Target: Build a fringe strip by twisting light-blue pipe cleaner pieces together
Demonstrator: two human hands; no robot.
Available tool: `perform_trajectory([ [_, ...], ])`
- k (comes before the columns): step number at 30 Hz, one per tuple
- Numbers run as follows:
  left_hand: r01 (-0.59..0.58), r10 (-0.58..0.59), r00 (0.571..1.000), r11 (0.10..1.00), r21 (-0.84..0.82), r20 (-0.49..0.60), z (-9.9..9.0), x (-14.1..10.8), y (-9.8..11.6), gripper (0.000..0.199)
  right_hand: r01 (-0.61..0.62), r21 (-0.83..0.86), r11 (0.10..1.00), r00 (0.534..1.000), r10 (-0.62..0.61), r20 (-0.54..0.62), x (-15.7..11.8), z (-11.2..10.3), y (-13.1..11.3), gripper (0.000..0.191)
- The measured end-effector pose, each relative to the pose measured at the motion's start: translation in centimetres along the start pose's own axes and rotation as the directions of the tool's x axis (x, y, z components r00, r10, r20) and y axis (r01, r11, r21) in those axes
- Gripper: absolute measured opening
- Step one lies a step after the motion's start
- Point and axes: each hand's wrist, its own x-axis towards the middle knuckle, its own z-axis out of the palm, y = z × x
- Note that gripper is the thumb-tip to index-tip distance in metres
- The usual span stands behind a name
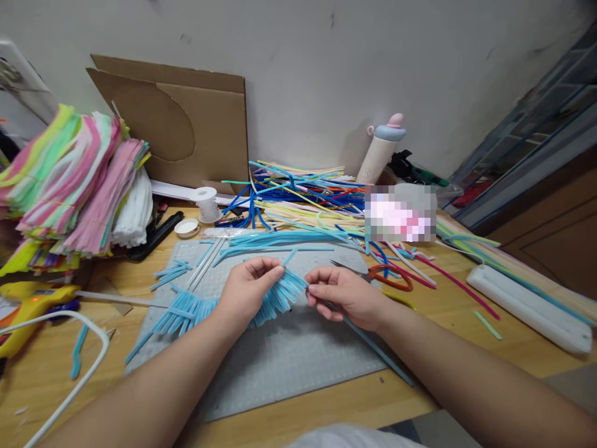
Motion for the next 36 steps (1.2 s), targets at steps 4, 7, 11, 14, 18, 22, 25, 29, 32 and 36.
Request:
perform_trajectory([
  [4,-0.011,0.011,1.0,1.0,-0.008,0.021,-0.1,-0.2,0.4,0.031,-0.002,0.061,0.998,1.0,0.001,0.012,-0.1,0.3,-0.1,0.026],
  [7,0.0,0.0,1.0,1.0,0.021,0.014,0.0,-0.3,0.7,0.034,-0.038,0.12,0.992,0.998,0.032,0.05,-0.3,0.4,-0.3,0.026],
  [11,0.011,-0.012,0.999,1.0,0.026,0.044,0.0,-0.4,0.9,0.037,-0.103,0.173,0.979,0.991,0.087,0.098,-0.3,0.3,-0.3,0.023],
  [14,0.011,-0.012,0.998,1.0,0.016,0.062,-0.1,-0.4,0.8,0.036,-0.148,0.218,0.965,0.987,0.128,0.101,-0.4,0.2,-0.2,0.023],
  [18,-0.001,0.0,0.998,1.0,0.013,0.066,-0.2,-0.4,0.8,0.034,-0.156,0.224,0.962,0.984,0.132,0.117,-0.4,0.2,-0.1,0.022],
  [22,-0.005,0.005,0.998,1.0,0.004,0.068,-0.2,-0.4,0.9,0.031,-0.103,0.184,0.978,0.99,0.083,0.112,-0.4,0.4,0.1,0.024],
  [25,0.006,-0.005,0.997,1.0,-0.014,0.077,-0.2,-0.4,1.1,0.028,-0.072,0.148,0.986,0.993,0.058,0.101,-0.3,0.5,0.1,0.025],
  [29,0.032,-0.028,0.995,0.999,-0.037,0.096,-0.3,-0.4,1.2,0.026,-0.049,0.131,0.99,0.994,0.035,0.106,-0.4,0.6,0.1,0.026],
  [32,0.058,-0.05,0.991,0.996,-0.062,0.125,-0.4,-0.4,1.2,0.027,-0.027,0.116,0.993,0.994,0.015,0.107,-0.3,0.6,0.2,0.026],
  [36,0.113,-0.094,0.982,0.987,-0.111,0.162,-0.5,-0.3,1.0,0.03,0.003,0.124,0.992,0.994,-0.016,0.107,-0.3,0.5,0.2,0.026],
])
